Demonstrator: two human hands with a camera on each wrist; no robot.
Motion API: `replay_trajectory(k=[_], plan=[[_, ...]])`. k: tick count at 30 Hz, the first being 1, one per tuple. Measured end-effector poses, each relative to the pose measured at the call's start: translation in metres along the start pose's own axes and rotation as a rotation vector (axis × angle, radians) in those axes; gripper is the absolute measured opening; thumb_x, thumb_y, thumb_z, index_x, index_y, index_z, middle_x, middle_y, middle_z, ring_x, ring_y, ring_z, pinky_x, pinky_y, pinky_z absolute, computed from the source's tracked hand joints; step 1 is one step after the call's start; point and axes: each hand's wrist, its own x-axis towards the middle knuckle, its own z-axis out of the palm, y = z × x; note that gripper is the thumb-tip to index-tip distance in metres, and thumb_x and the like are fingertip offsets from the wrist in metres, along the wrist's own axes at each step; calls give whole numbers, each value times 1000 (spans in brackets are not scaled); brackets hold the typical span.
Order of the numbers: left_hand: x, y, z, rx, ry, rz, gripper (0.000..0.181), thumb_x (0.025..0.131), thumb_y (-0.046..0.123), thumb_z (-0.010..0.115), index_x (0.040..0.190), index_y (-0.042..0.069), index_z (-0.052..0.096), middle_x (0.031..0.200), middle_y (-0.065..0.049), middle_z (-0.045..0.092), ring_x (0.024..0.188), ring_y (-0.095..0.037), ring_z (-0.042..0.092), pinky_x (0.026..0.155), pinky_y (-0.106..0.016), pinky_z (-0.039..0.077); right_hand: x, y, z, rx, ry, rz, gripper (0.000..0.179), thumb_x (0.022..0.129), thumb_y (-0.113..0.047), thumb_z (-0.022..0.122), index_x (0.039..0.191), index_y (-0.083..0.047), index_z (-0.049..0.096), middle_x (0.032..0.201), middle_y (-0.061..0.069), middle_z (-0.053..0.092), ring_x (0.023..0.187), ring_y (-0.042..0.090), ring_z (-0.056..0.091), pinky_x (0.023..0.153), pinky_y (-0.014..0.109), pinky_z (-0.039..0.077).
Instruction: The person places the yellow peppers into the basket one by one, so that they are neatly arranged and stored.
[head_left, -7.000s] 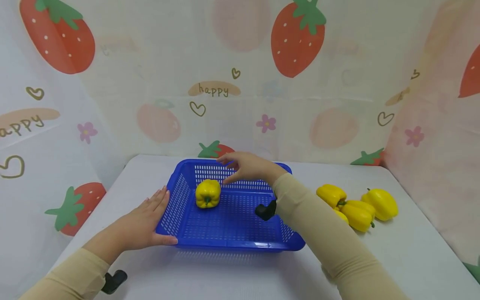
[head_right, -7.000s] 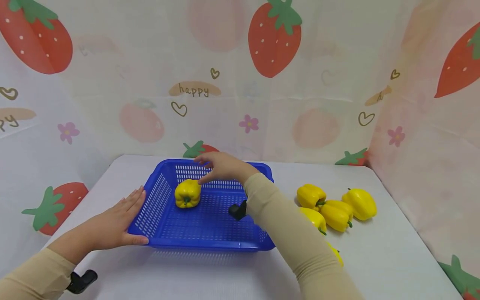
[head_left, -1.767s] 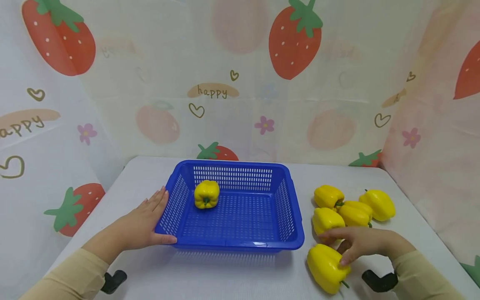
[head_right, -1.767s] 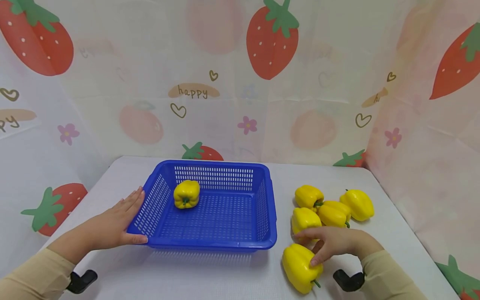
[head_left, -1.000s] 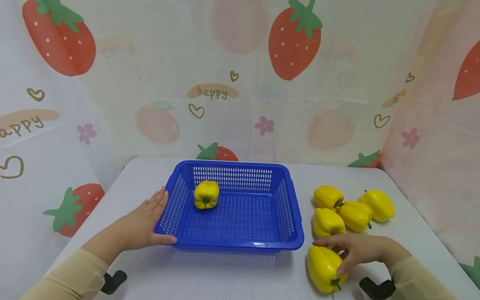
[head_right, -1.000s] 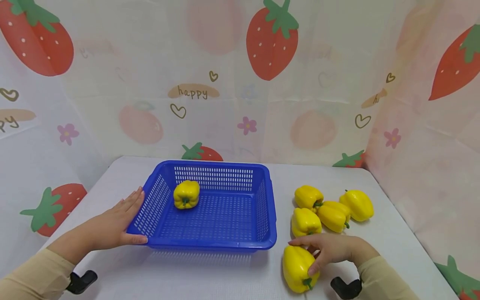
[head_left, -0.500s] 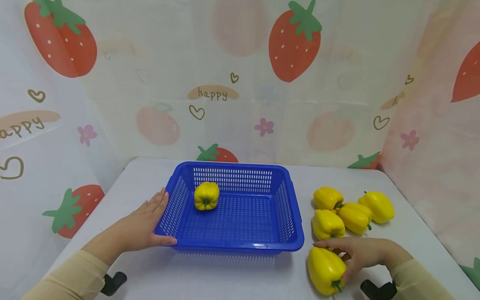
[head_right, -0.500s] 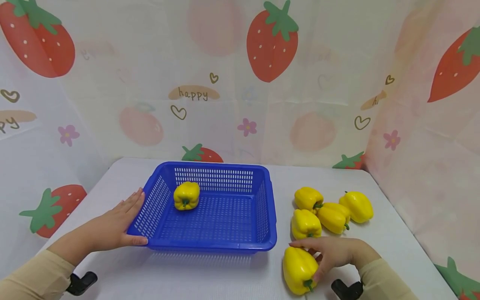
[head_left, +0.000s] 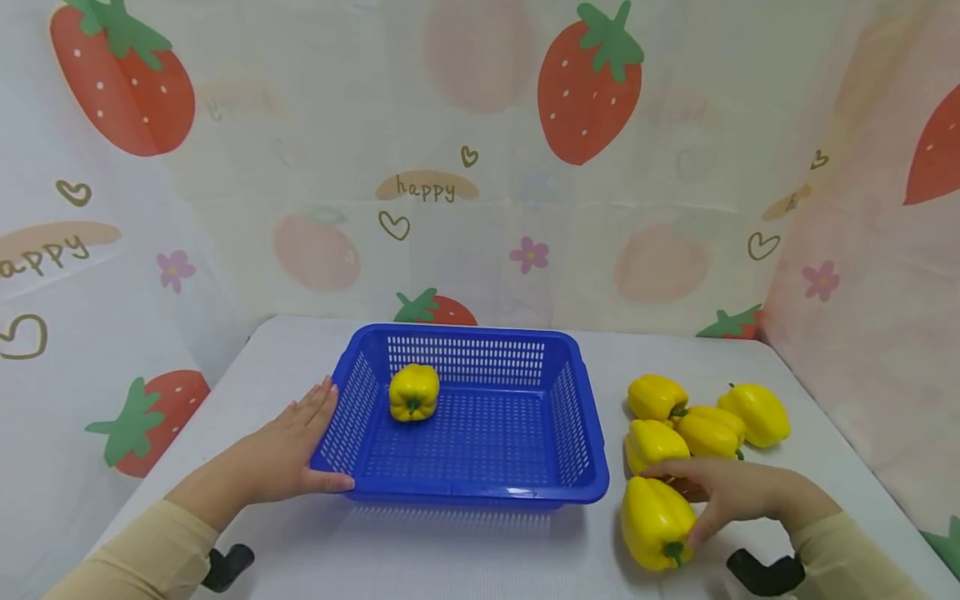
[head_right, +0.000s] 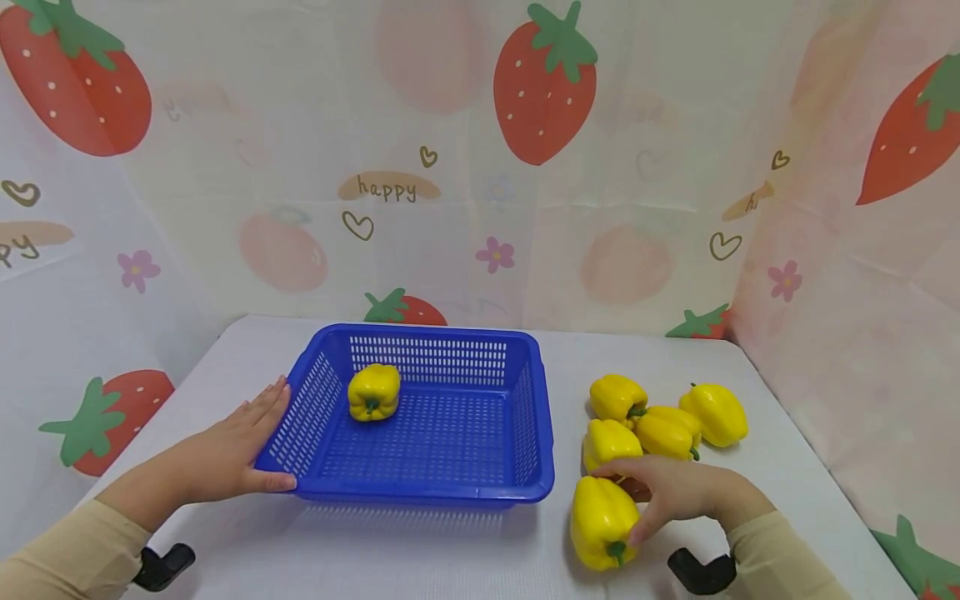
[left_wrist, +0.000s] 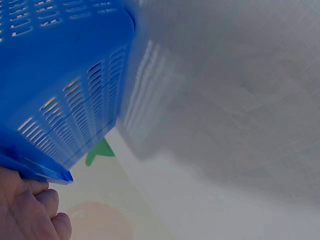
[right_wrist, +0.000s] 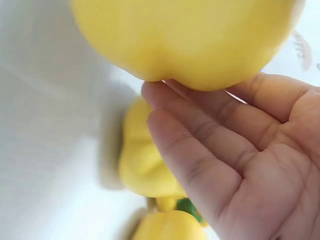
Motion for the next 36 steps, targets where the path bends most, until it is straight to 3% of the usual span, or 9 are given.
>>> replay_trajectory(k=[6, 9, 13, 21, 28, 36], plan=[[0, 0, -1, -1, 1, 1, 121, 66, 79, 49, 144, -4, 8, 151, -21, 4, 138, -37, 8, 107, -55, 15, -12, -9, -11, -27, 69, -35, 72, 78, -22, 74, 137, -4, 37, 132, 17, 44, 117, 32, 47, 96, 48, 40], [0, 0, 0, 1, 1, 1, 121, 66, 79, 49, 144, -4, 8, 151, -21, 4, 138, -37, 8, 107, -56, 16, -15, -8, -15, -35, 88, -82, 72, 79, -20, 73, 138, -3, 35, 132, 21, 42, 115, 19, 49, 96, 29, 43], [0, 0, -1, 1, -1, -1, 121, 66, 78, 50, 144, -4, 8, 151, -21, 4, 138, -37, 7, 107, -56, 15, -16, -7, -19, -47, 126, -151, 72, 79, -18, 72, 138, -1, 34, 134, 25, 39, 111, -2, 48, 89, 9, 36], [0, 1, -2, -4, 1, 2, 122, 66, 80, 48, 144, -4, 7, 151, -21, 4, 138, -37, 8, 107, -55, 15, -18, -6, -24, -34, 254, -148, 73, 79, -18, 72, 139, -3, 34, 138, 27, 35, 109, -12, 43, 88, 9, 37], [0, -1, 0, 3, 8, 5, 122, 66, 80, 47, 144, -4, 7, 151, -21, 4, 138, -37, 8, 107, -55, 16, -21, -10, -29, -64, 312, -233, 72, 79, -13, 71, 138, 2, 33, 134, 31, 38, 110, -11, 44, 89, 11, 39], [0, 0, 1, 1, 8, 1, 123, 65, 81, 46, 144, -4, 7, 151, -21, 5, 138, -37, 8, 107, -55, 16, -15, -11, -36, -101, 367, -273, 67, 78, -12, 72, 134, -2, 37, 129, 23, 44, 109, -5, 48, 89, 12, 40]])
